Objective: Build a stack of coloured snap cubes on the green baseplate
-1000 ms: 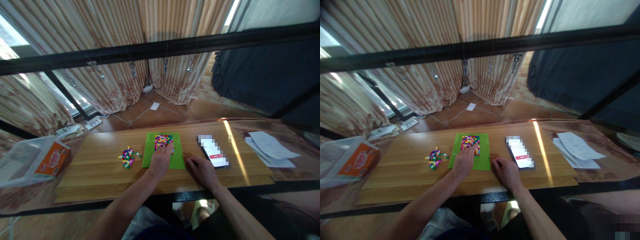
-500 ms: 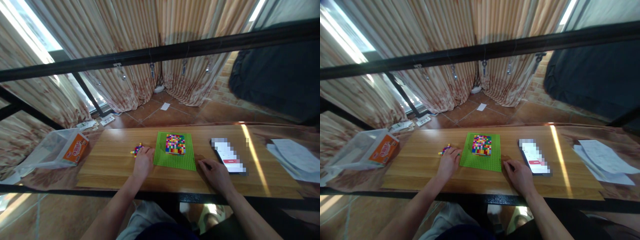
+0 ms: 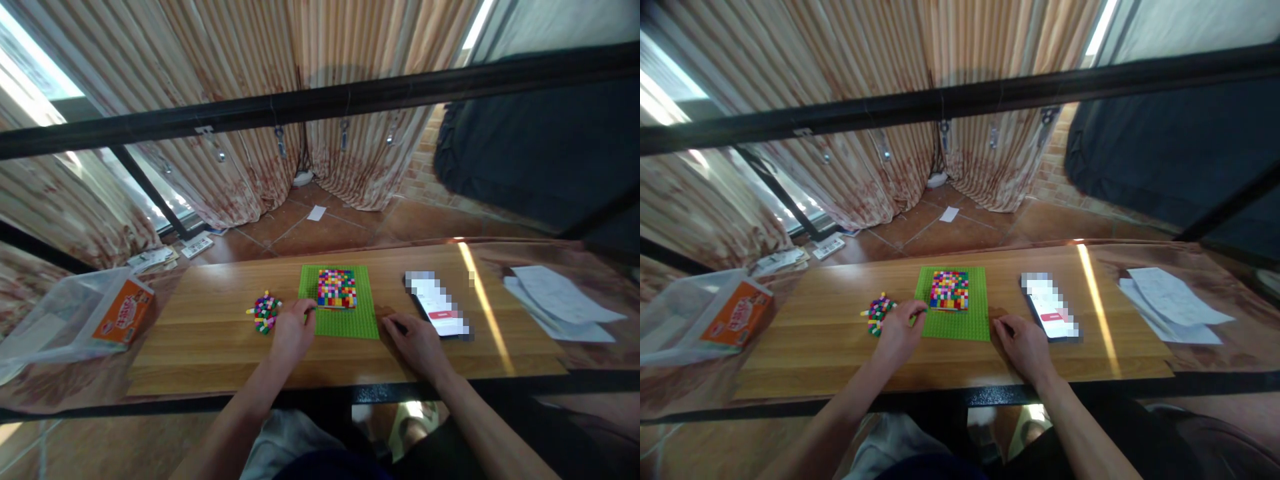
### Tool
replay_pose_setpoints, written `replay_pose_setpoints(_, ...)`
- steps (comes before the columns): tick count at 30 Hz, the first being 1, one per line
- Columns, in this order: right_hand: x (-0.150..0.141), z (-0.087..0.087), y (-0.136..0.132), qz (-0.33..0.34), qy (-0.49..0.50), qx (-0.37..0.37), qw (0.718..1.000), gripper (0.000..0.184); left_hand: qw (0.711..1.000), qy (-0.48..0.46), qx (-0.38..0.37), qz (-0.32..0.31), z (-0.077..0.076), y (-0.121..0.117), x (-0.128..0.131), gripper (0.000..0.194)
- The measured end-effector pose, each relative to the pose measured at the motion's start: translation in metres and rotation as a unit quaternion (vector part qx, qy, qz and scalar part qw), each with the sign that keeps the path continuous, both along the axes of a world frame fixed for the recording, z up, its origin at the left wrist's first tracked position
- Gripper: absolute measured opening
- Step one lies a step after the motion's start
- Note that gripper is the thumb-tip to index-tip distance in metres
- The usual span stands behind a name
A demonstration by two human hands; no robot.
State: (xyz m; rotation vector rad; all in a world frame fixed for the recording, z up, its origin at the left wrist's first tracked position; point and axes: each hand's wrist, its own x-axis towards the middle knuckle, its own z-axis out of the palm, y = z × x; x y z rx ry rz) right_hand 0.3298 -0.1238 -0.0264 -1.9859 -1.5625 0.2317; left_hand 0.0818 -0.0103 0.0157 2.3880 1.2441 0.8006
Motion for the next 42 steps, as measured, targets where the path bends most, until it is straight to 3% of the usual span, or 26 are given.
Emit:
replay_pose_setpoints(5, -0.001, 0.003, 0.0, -0.007, 0.013, -0.01, 1.0, 0.032, 0.997, -0.032, 0.014, -0.062, 0.003, -0.009, 0.04, 0.013)
replay_pose_setpoints(9, -0.001, 0.005, -0.001, -0.004, 0.023, -0.012, 1.0, 0.031, 0.995, -0.041, 0.041, -0.082, -0.001, -0.006, 0.055, 0.015)
replay_pose_setpoints(16, 0.0, 0.004, 0.001, -0.004, 0.019, -0.019, 1.0, 0.03, 0.993, -0.067, 0.068, -0.072, -0.009, -0.002, 0.06, 0.014)
replay_pose_setpoints(31, -0.002, 0.004, 0.002, -0.016, 0.005, -0.023, 1.0, 0.03, 0.982, 0.041, 0.159, -0.096, -0.014, -0.005, 0.058, 0.024)
replay_pose_setpoints(37, 0.001, 0.002, -0.002, -0.009, 0.004, -0.021, 1.0, 0.03, 0.989, 0.021, 0.112, -0.097, -0.014, -0.019, 0.032, 0.034)
replay_pose_setpoints(39, 0.003, 0.0, -0.003, -0.01, 0.001, -0.015, 1.0, 0.03, 0.994, 0.017, 0.089, -0.063, -0.016, -0.022, 0.009, 0.036)
replay_pose_setpoints(42, 0.005, -0.003, -0.003, -0.011, -0.004, -0.011, 1.0, 0.031, 0.996, 0.015, 0.075, 0.039, -0.02, -0.018, -0.03, 0.03)
